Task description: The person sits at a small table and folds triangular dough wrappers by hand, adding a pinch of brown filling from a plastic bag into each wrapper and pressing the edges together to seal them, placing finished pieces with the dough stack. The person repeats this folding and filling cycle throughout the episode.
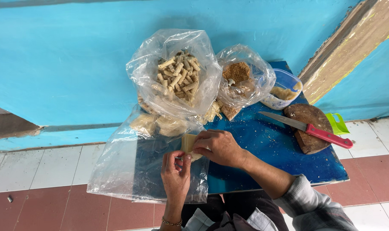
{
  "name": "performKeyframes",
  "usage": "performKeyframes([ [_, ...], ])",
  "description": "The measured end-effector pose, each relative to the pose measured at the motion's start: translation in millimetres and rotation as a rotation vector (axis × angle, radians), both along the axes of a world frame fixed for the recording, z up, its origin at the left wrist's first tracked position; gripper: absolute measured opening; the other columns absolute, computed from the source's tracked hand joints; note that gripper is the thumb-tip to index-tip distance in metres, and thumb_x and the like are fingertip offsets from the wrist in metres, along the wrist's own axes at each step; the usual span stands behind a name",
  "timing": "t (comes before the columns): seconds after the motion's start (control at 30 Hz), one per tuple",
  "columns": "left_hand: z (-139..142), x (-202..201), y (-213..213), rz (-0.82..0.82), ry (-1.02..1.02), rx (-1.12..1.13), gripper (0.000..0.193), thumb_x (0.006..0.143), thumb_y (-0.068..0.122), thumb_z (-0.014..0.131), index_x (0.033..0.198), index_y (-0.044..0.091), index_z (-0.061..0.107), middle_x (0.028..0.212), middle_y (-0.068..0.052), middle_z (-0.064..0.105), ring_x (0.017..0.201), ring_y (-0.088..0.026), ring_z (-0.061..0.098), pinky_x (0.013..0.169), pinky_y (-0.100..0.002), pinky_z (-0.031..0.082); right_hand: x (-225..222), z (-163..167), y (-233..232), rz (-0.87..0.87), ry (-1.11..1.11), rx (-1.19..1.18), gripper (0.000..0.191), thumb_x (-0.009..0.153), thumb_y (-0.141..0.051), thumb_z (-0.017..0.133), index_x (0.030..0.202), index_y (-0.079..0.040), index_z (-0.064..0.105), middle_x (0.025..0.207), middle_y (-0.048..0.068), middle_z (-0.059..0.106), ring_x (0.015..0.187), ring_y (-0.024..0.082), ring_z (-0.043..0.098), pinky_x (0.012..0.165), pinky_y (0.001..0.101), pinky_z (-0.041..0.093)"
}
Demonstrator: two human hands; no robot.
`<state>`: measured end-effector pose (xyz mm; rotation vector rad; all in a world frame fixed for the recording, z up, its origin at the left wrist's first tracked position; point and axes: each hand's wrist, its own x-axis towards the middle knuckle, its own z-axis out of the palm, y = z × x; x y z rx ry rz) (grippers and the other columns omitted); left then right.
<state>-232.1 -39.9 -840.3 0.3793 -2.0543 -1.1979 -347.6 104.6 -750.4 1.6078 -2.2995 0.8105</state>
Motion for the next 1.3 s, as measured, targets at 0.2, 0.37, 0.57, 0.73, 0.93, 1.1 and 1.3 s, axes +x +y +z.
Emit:
performKeyframes([
  [0.2, 6, 1, 5, 0.026, -0.083, -0.008, 0.034, 0.087, 0.038, 0.078, 0.098, 0.009, 0.065, 0.093, -0.004, 0.062, 0.071, -0.012, 0.062, 0.056, -0.032, 0.056, -19, -15, -1, -0.078, -0.392, 0.021, 0.018, 0.088, -0.029, 0.077, 0.093, -0.011, 0.078, 0.096, 0.003, 0.075, 0.085, 0.02, 0.074, 0.073, 0.035, 0.058],
  [0.37, 14, 3, 12, 0.099, -0.112, -0.115, 0.035, 0.087, 0.038, 0.076, 0.1, 0.01, 0.061, 0.094, -0.002, 0.062, 0.072, -0.013, 0.062, 0.062, -0.035, 0.056, -31, -34, 2, -0.057, -0.619, -0.067, 0.022, 0.091, -0.03, 0.075, 0.1, -0.011, 0.078, 0.093, 0.005, 0.077, 0.085, 0.021, 0.074, 0.077, 0.0342, 0.058],
  [0.57, 19, 10, 15, 0.088, -0.156, -0.078, 0.039, 0.084, 0.041, 0.079, 0.098, 0.009, 0.061, 0.093, -0.003, 0.062, 0.07, -0.015, 0.061, 0.06, -0.037, 0.055, -28, -38, 5, 0.032, -0.556, -0.076, 0.026, 0.085, -0.032, 0.081, 0.101, -0.012, 0.082, 0.098, 0.004, 0.076, 0.092, 0.021, 0.074, 0.08, 0.0355, 0.058],
  [0.73, 15, 10, 12, 0.106, -0.141, -0.037, 0.036, 0.089, 0.043, 0.074, 0.095, 0.009, 0.063, 0.092, -0.001, 0.064, 0.066, -0.014, 0.061, 0.059, -0.035, 0.054, -6, -24, 13, 0.158, -0.238, -0.123, 0.026, 0.079, -0.026, 0.086, 0.096, -0.008, 0.079, 0.108, 0.007, 0.072, 0.102, 0.027, 0.069, 0.084, 0.0387, 0.056],
  [0.93, 4, 9, 5, 0.035, -0.086, -0.018, 0.034, 0.089, 0.039, 0.074, 0.097, 0.008, 0.064, 0.093, -0.002, 0.063, 0.07, -0.011, 0.062, 0.055, -0.03, 0.056, -2, -19, 11, 0.076, -0.396, -0.101, 0.011, 0.086, -0.019, 0.078, 0.093, -0.01, 0.075, 0.104, 0.004, 0.073, 0.094, 0.02, 0.072, 0.082, 0.033, 0.058],
  [1.1, -1, 12, 2, 0.023, -0.077, -0.027, 0.028, 0.09, 0.031, 0.075, 0.101, 0.007, 0.065, 0.091, -0.003, 0.063, 0.072, -0.011, 0.062, 0.058, -0.03, 0.054, -32, -43, 6, -0.02, -0.686, -0.078, 0.017, 0.095, -0.021, 0.071, 0.105, -0.007, 0.07, 0.094, 0.001, 0.074, 0.089, 0.011, 0.071, 0.081, 0.0286, 0.057],
  [1.3, 0, 10, 0, 0.028, -0.107, 0.032, 0.026, 0.088, 0.027, 0.076, 0.102, 0.007, 0.066, 0.094, -0.003, 0.065, 0.073, -0.012, 0.062, 0.058, -0.03, 0.054, -57, -75, 8, -0.007, -1.208, -0.505, 0.013, 0.102, -0.018, 0.066, 0.108, -0.006, 0.064, 0.098, 0.005, 0.068, 0.089, 0.014, 0.066, 0.083, 0.031, 0.055],
])
